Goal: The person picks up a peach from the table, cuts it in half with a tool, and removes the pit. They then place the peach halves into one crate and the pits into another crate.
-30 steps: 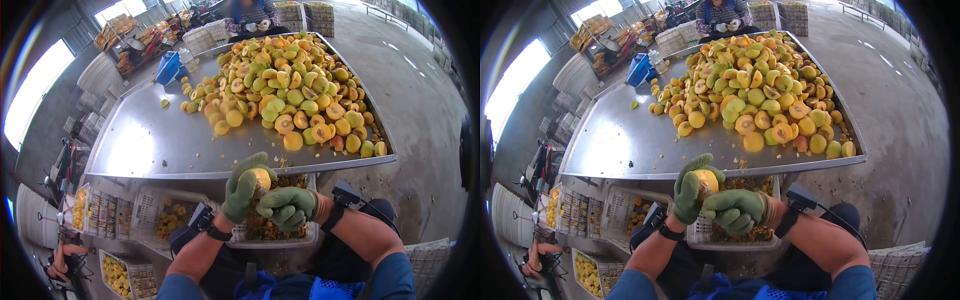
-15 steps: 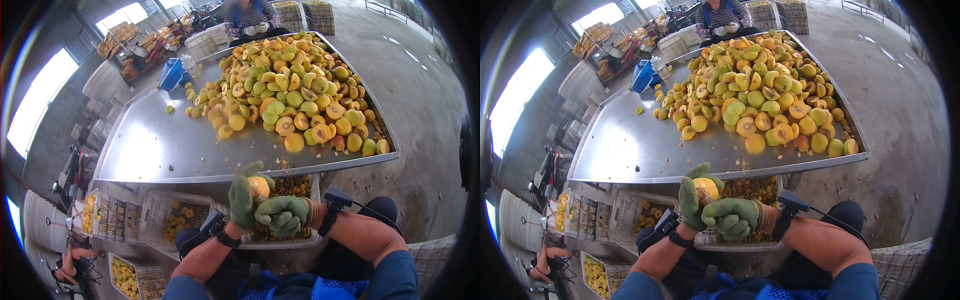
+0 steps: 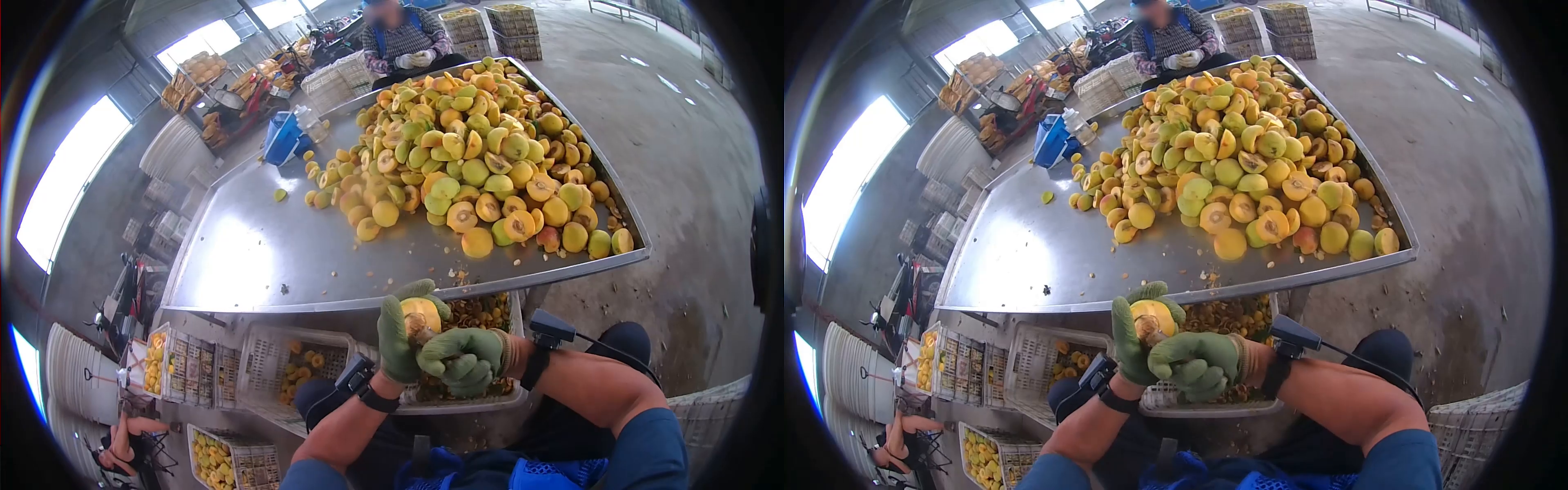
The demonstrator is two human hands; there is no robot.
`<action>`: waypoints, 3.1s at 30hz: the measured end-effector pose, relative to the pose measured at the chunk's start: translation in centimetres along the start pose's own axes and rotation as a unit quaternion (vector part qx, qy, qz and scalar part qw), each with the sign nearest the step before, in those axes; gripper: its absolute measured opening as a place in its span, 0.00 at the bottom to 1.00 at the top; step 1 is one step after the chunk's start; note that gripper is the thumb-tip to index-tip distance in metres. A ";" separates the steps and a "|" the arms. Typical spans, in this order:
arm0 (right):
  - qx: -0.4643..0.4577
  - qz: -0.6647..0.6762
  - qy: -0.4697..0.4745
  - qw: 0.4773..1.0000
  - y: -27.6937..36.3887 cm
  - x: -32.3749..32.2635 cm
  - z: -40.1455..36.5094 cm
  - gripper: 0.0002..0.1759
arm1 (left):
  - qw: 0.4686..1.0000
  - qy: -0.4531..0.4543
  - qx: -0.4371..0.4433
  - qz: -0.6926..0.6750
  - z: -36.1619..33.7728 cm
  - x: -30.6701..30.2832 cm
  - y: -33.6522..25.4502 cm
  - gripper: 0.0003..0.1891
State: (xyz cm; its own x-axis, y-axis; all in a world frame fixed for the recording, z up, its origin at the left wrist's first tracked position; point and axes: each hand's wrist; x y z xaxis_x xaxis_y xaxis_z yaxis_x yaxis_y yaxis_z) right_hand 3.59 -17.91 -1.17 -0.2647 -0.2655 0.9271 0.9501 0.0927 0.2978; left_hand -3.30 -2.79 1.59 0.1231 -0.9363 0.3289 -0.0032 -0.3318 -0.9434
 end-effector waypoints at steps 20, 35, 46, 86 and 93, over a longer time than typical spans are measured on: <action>0.219 -0.764 -0.390 0.465 -1.2 2.1 -1.7 0.43 | 0.857 -0.226 -0.067 0.457 -5.8 -16.7 -6.4 0.26; 0.275 -0.724 -0.427 0.468 -1.8 1.3 -0.4 0.39 | 0.672 -0.142 0.080 0.722 20.0 -17.2 -2.5 0.36; 0.053 -0.774 -0.463 0.428 -2.2 -2.2 -1.8 0.20 | 0.931 -0.065 -0.178 0.312 20.1 -22.2 -4.3 0.24; -0.220 -0.795 -0.403 0.396 0.3 2.1 1.5 0.11 | 0.994 0.002 -0.107 0.010 2.8 -4.1 -1.4 0.32; -0.170 -0.807 -0.405 0.396 -0.2 1.7 1.2 0.12 | 0.994 0.064 -0.063 0.069 2.3 -4.7 -0.9 0.27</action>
State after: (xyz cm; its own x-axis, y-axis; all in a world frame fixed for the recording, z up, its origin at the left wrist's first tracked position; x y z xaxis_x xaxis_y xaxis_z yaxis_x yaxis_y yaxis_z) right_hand 2.70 -17.20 0.60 -0.4067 0.6920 -0.5965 -0.6321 0.2583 0.7306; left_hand -1.56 2.15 0.84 -0.0139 -0.9781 0.2078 -0.1364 -0.2040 -0.9694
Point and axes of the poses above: each hand's wrist, its own z-axis towards the middle knuckle, its own x-axis out of the palm, y = z × x, and after that the axes turned 8 degrees about -x, right-handed
